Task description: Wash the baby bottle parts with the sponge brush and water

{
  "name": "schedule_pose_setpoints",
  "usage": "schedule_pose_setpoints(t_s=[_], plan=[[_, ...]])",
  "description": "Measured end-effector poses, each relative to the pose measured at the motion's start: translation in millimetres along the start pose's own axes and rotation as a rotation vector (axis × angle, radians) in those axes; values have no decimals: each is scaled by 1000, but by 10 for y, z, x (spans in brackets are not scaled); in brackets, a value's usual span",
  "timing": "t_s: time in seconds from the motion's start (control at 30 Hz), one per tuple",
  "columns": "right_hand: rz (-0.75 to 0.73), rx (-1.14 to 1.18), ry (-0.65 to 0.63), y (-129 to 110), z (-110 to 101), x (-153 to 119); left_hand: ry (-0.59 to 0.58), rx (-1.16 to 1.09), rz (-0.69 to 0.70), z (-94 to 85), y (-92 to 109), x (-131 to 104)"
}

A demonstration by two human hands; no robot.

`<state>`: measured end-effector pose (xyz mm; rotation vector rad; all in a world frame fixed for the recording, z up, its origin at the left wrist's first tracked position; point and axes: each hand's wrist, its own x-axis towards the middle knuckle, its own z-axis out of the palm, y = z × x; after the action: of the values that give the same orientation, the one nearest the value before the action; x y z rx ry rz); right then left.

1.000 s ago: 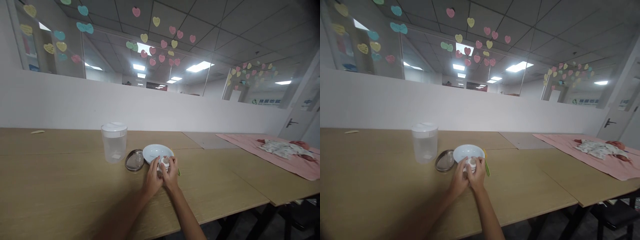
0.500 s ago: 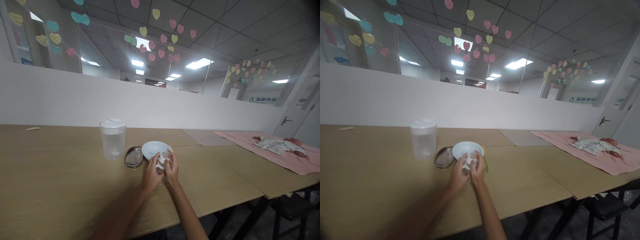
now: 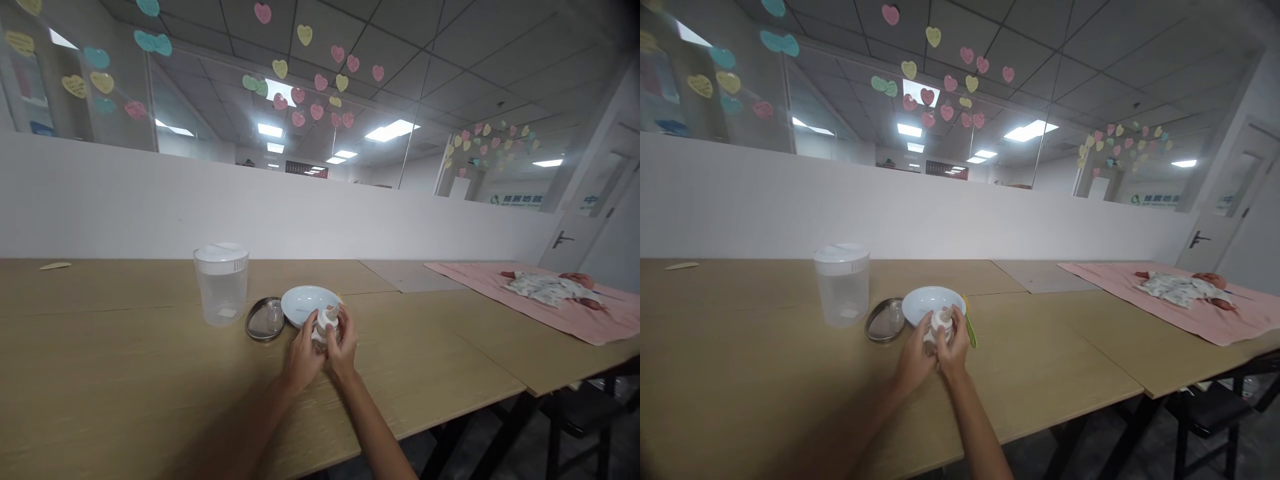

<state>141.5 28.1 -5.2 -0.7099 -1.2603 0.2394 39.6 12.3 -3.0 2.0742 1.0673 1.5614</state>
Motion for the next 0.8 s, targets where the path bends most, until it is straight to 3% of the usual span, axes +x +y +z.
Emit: schedule_pose_setpoints(t_s=[0.23,0.67,0.8], plan=[[-41,-126,-54,-13,-31,3,-6,27,-50,-12,33,2],[-339,-189,-120,-114,-83,-12,-29,47,5,-36,39,-15],[-277,-172,-101,-129,-63,0,-41,32,-20,-26,46,-11]])
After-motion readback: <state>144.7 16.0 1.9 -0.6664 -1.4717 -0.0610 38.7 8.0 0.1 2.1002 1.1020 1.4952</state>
